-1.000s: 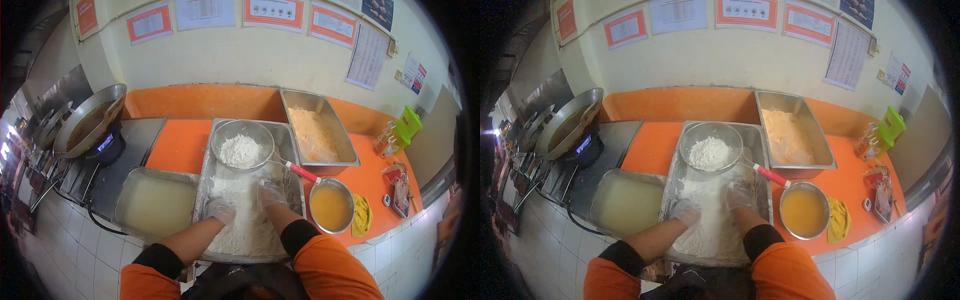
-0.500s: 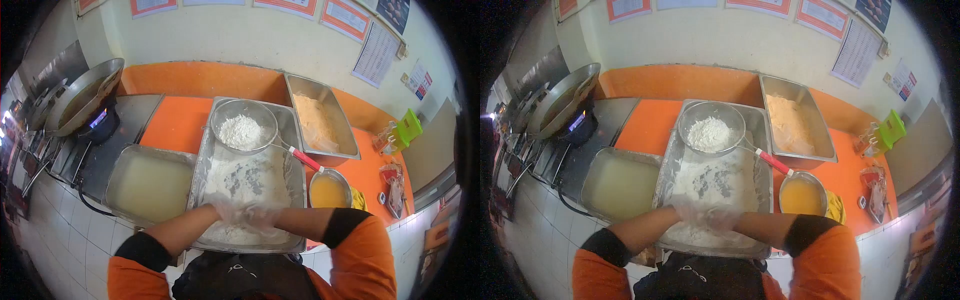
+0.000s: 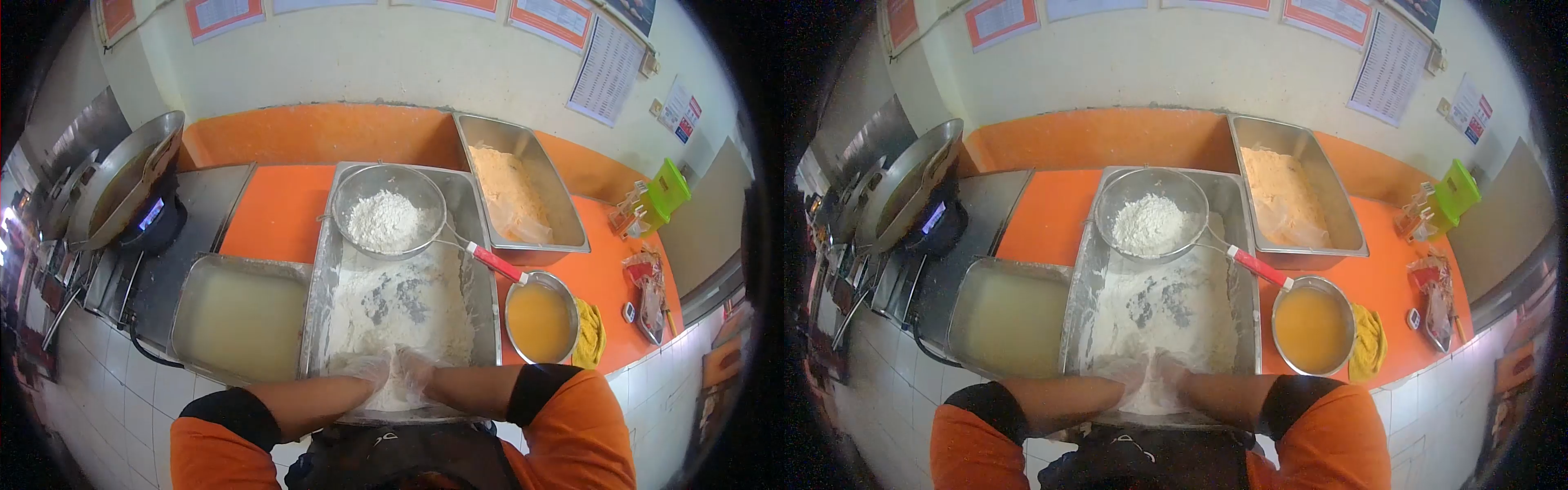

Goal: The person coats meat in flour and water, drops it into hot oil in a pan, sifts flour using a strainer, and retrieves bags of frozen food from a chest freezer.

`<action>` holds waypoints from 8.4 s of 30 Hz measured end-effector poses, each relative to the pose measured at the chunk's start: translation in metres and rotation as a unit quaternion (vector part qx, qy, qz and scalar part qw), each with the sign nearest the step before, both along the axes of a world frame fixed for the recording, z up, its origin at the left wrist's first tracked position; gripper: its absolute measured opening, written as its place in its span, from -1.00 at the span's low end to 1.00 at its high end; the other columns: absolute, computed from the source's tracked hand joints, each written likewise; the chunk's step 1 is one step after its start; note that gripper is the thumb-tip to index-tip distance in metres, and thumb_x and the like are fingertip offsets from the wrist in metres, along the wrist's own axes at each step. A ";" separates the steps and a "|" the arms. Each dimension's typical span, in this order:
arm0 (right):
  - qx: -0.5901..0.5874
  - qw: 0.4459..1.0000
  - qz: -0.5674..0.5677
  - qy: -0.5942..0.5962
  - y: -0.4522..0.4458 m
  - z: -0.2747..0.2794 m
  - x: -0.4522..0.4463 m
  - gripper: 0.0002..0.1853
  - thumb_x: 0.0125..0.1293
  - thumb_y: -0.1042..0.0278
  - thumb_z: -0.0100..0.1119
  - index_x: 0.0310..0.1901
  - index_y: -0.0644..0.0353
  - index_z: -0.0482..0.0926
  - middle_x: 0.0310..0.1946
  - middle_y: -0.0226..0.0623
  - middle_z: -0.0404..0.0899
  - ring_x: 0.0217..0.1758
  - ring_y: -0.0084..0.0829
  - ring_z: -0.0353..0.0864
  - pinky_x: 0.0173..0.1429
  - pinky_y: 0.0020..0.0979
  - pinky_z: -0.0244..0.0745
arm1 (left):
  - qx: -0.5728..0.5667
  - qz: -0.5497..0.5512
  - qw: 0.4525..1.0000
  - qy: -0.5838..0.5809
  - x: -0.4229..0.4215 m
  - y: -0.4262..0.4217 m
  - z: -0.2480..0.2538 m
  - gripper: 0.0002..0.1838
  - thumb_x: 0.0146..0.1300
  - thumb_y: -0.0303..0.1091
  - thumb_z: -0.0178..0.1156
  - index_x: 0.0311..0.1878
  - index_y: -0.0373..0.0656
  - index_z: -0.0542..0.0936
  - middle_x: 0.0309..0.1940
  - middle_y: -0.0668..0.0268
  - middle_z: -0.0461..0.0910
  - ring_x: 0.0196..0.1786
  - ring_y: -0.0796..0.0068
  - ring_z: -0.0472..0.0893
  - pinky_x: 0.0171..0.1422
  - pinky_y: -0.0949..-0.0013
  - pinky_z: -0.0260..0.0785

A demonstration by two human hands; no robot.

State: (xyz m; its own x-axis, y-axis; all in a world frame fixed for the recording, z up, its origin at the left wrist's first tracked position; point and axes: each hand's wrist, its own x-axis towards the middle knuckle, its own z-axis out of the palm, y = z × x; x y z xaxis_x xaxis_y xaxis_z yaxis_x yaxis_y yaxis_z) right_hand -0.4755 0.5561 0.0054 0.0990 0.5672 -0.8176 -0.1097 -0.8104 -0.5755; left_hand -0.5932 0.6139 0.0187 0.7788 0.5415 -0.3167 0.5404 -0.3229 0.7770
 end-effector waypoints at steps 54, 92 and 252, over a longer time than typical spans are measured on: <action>0.355 0.678 0.515 -0.386 0.096 -0.060 0.088 -0.80 0.17 0.29 0.03 -0.23 0.16 0.53 -0.33 -0.33 0.53 -0.27 -0.33 0.51 -0.15 -0.31 0.43 | 0.385 0.036 0.922 0.034 0.000 0.081 0.098 -0.74 0.15 -0.19 -0.08 -0.39 -0.08 0.57 -0.49 0.11 0.55 -0.32 0.14 0.53 -0.24 0.12 0.33; 0.330 0.936 -0.107 0.063 0.121 0.163 0.086 -0.73 0.29 0.26 -0.15 -0.17 0.21 0.52 -0.28 -0.28 0.58 -0.22 -0.44 0.55 -0.10 -0.40 0.42 | 0.253 0.117 0.950 -0.142 0.066 0.096 0.183 -0.69 0.16 -0.31 -0.11 -0.05 -0.18 0.41 -0.16 0.04 0.46 -0.04 0.13 0.45 0.06 0.20 0.30; 0.353 0.656 0.184 -0.641 0.162 0.195 0.113 -0.79 0.13 0.45 -0.12 -0.23 0.17 0.49 -0.29 -0.11 0.53 -0.17 -0.24 0.52 -0.07 -0.31 0.43 | 0.353 0.027 0.934 0.055 0.092 0.148 0.243 -0.61 0.18 -0.44 -0.12 0.10 -0.30 0.27 -0.02 -0.08 0.42 0.12 0.10 0.40 0.16 0.21 0.27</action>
